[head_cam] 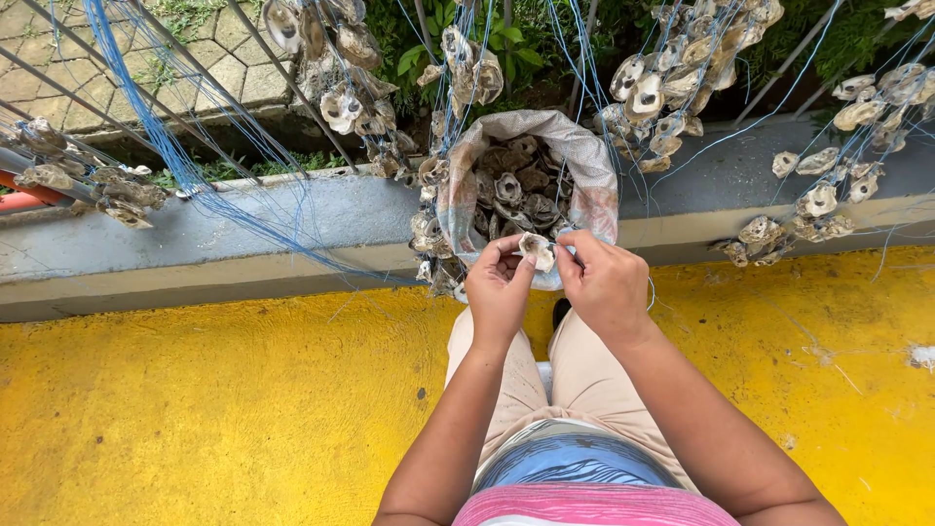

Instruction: Stringing oyster shells onto blue lines to create an oyster spat collector or aquaculture mesh.

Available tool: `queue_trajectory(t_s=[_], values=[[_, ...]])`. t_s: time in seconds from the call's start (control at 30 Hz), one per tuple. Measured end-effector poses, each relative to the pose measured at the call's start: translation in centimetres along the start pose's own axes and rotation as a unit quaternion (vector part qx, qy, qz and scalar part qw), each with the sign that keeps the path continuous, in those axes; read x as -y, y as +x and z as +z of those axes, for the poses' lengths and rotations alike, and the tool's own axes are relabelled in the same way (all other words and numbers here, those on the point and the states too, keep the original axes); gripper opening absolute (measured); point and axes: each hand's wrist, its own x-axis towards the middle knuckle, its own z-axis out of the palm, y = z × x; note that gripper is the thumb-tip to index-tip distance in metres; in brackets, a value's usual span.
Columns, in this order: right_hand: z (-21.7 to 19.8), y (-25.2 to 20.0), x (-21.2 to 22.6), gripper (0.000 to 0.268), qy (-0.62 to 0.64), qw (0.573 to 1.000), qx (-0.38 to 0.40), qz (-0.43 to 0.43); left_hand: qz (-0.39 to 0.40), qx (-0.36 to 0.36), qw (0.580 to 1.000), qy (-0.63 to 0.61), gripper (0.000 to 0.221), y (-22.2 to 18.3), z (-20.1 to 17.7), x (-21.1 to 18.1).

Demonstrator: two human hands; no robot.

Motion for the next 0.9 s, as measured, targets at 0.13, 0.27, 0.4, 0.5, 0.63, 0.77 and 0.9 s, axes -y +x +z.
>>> queue_trajectory(t_s=[0.13,0.27,0.4,0.5,0.63,0.77,0.9], values=[[-0.2,0.5,0.1,0.007,-0.037,0.997,-0.023,-0.056,-0.06,0.022,0.989,-0.136,0.03,0.1,-0.2,1.4],[0.3,0.3,-0.4,0.011,-0.049,0.993,-0.037,-0.098,-0.045,0.013,0.99,-0.132,0.03,0.2,0.0,2.0],[1.2,-0.3,-0.6,0.014,-0.056,0.992,-0.036,-0.111,-0.038,0.013,0.995,-0.095,0.029,-0.3,0.4,-0.4],[2.0,-0.6,-0.9,0.016,-0.053,0.993,-0.027,-0.099,-0.002,-0.002,0.997,-0.071,0.028,-0.3,0.5,-0.4],[1.8,-1.0,-1.5,0.014,-0.036,0.994,-0.026,-0.098,0.002,-0.009,0.999,-0.031,0.023,0.0,0.2,-0.1],[-0.8,-1.3,-4.7,0.005,0.067,0.991,-0.065,0.094,0.065,-0.01,0.963,0.261,0.018,4.0,-1.7,1.1],[-3.2,-2.1,-7.8,0.005,0.104,0.969,-0.101,0.199,0.154,-0.003,0.933,0.326,0.017,8.3,-1.8,5.7]])
